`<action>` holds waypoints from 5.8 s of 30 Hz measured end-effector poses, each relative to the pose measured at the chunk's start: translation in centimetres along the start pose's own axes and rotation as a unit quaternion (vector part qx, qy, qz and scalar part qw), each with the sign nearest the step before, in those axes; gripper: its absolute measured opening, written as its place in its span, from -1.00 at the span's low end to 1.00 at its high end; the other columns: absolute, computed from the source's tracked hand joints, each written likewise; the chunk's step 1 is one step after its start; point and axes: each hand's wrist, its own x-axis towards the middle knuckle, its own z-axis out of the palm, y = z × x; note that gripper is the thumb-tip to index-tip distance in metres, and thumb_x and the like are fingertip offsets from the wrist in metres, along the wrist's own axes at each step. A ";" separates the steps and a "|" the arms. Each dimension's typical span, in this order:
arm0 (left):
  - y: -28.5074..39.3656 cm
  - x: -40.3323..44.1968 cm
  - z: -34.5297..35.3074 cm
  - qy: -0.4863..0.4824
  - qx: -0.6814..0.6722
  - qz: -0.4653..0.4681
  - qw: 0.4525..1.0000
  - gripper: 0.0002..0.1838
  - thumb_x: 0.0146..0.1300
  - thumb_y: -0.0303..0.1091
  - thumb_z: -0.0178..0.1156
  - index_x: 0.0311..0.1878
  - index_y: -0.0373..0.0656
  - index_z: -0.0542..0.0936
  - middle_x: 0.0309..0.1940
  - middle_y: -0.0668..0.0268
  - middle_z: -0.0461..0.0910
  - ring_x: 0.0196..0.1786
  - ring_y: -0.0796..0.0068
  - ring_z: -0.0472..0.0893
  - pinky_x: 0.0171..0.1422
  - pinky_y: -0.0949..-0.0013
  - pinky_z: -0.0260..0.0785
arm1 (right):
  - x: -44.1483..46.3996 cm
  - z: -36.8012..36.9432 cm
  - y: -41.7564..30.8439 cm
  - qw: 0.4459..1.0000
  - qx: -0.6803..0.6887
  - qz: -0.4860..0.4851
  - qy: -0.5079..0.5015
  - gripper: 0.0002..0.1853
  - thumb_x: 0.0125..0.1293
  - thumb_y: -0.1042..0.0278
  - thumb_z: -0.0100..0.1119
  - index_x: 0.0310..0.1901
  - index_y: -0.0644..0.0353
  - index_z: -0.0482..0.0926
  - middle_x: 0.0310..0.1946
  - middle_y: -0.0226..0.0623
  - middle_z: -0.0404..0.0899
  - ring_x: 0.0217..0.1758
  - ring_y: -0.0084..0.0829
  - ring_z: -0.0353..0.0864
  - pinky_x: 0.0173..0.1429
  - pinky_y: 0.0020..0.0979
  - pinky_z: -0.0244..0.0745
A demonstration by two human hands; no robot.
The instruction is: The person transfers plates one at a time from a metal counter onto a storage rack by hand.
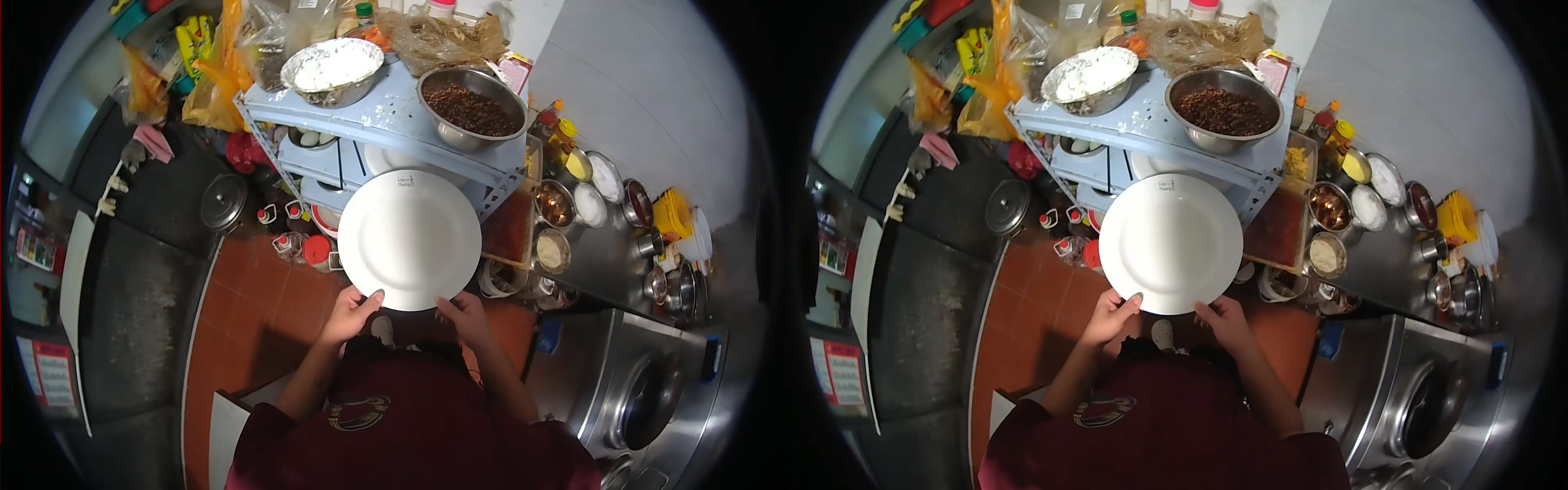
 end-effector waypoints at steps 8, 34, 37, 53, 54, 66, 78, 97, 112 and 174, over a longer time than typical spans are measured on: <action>1.1 4.1 -2.7 -0.039 -0.013 0.024 0.999 -0.77 0.43 -0.24 0.22 -0.06 -0.21 0.65 -0.28 0.46 0.65 -0.27 0.72 0.51 -0.12 0.53 0.36 | 2.0 2.4 -0.8 0.997 -0.013 -0.052 0.051 -0.77 0.44 0.24 0.21 -0.24 0.25 0.63 -0.49 -0.48 0.59 -0.46 -0.70 0.46 -0.35 -0.58 0.36; -0.6 6.9 -2.0 -0.060 -0.019 -0.048 0.997 -0.65 0.44 -0.21 0.16 0.16 -0.20 0.51 -0.13 0.39 0.62 -0.23 0.70 0.51 -0.12 0.56 0.37 | 8.8 3.8 -0.9 0.996 -0.012 -0.001 0.085 -0.76 0.47 0.17 0.10 -0.09 0.19 0.52 -0.45 -0.40 0.58 -0.49 -0.61 0.46 -0.40 -0.57 0.33; -3.1 5.2 -1.4 -0.050 -0.066 -0.049 0.995 -0.71 0.43 -0.29 0.19 0.09 -0.25 0.53 -0.18 0.39 0.60 -0.24 0.69 0.52 -0.12 0.58 0.40 | 8.2 3.5 0.5 0.998 -0.035 0.012 0.053 -0.79 0.45 0.21 0.13 -0.21 0.20 0.55 -0.47 -0.40 0.58 -0.48 -0.61 0.48 -0.38 -0.57 0.35; -6.1 -0.1 3.7 0.078 -0.089 -0.058 0.991 -0.88 0.40 -0.30 0.21 -0.18 -0.14 0.59 -0.32 0.46 0.61 -0.30 0.71 0.50 -0.21 0.59 0.33 | 5.4 0.8 2.8 0.993 -0.071 0.050 -0.077 -0.82 0.40 0.27 0.18 -0.30 0.17 0.55 -0.49 -0.42 0.62 -0.48 -0.64 0.52 -0.36 -0.59 0.40; -6.1 -0.2 4.6 0.085 -0.090 -0.059 0.991 -0.87 0.40 -0.30 0.21 -0.20 -0.14 0.59 -0.33 0.46 0.61 -0.30 0.71 0.50 -0.21 0.60 0.33 | 4.9 0.3 2.6 0.992 -0.079 0.045 -0.090 -0.83 0.40 0.28 0.17 -0.29 0.18 0.56 -0.47 -0.42 0.62 -0.47 -0.64 0.53 -0.35 -0.59 0.40; -7.4 -2.9 20.7 0.117 -0.098 -0.089 0.984 -0.85 0.42 -0.31 0.18 -0.26 -0.15 0.57 -0.37 0.42 0.59 -0.31 0.69 0.50 -0.17 0.54 0.35 | -4.9 -16.1 3.2 0.987 -0.069 0.035 -0.140 -0.90 0.39 0.42 0.05 -0.25 0.21 0.55 -0.36 -0.36 0.64 -0.37 -0.62 0.56 -0.27 -0.59 0.41; -12.7 -13.6 31.9 0.260 -0.087 -0.053 0.960 -0.83 0.41 -0.31 0.18 -0.32 -0.15 0.55 -0.39 0.42 0.60 -0.30 0.63 0.52 -0.08 0.49 0.37 | -10.8 -22.5 5.7 0.955 -0.112 0.070 -0.266 -0.93 0.33 0.46 0.03 -0.28 0.14 0.52 -0.41 -0.38 0.65 -0.40 -0.63 0.54 -0.32 -0.58 0.39; -17.3 -41.3 38.8 0.516 -0.179 0.025 0.837 -0.82 0.41 -0.28 0.19 -0.30 -0.15 0.56 -0.33 0.37 0.65 -0.27 0.61 0.56 -0.12 0.50 0.42 | -24.4 -3.8 11.6 0.810 -0.223 0.158 -0.518 -0.93 0.30 0.49 0.04 -0.34 0.18 0.50 -0.43 -0.32 0.65 -0.44 -0.60 0.55 -0.33 -0.59 0.42; -24.1 -67.2 48.8 0.709 -0.278 0.126 0.636 -0.83 0.42 -0.30 0.16 -0.31 -0.13 0.53 -0.33 0.41 0.63 -0.33 0.72 0.51 -0.25 0.61 0.35 | -52.9 13.7 19.4 0.568 -0.266 0.157 -0.763 -0.92 0.33 0.48 0.05 -0.35 0.16 0.50 -0.42 -0.34 0.63 -0.41 -0.60 0.54 -0.26 -0.55 0.42; -34.1 -122.8 28.8 0.865 -0.022 -0.196 0.461 -0.67 0.25 -0.21 0.22 -0.13 -0.34 0.58 -0.26 0.04 0.68 -0.13 0.11 0.67 -0.01 0.15 0.49 | -83.1 52.7 48.1 0.658 -0.398 0.138 -0.625 -0.73 0.38 0.38 0.07 0.04 0.30 0.48 -0.30 -0.28 0.62 -0.35 -0.53 0.58 -0.28 -0.52 0.47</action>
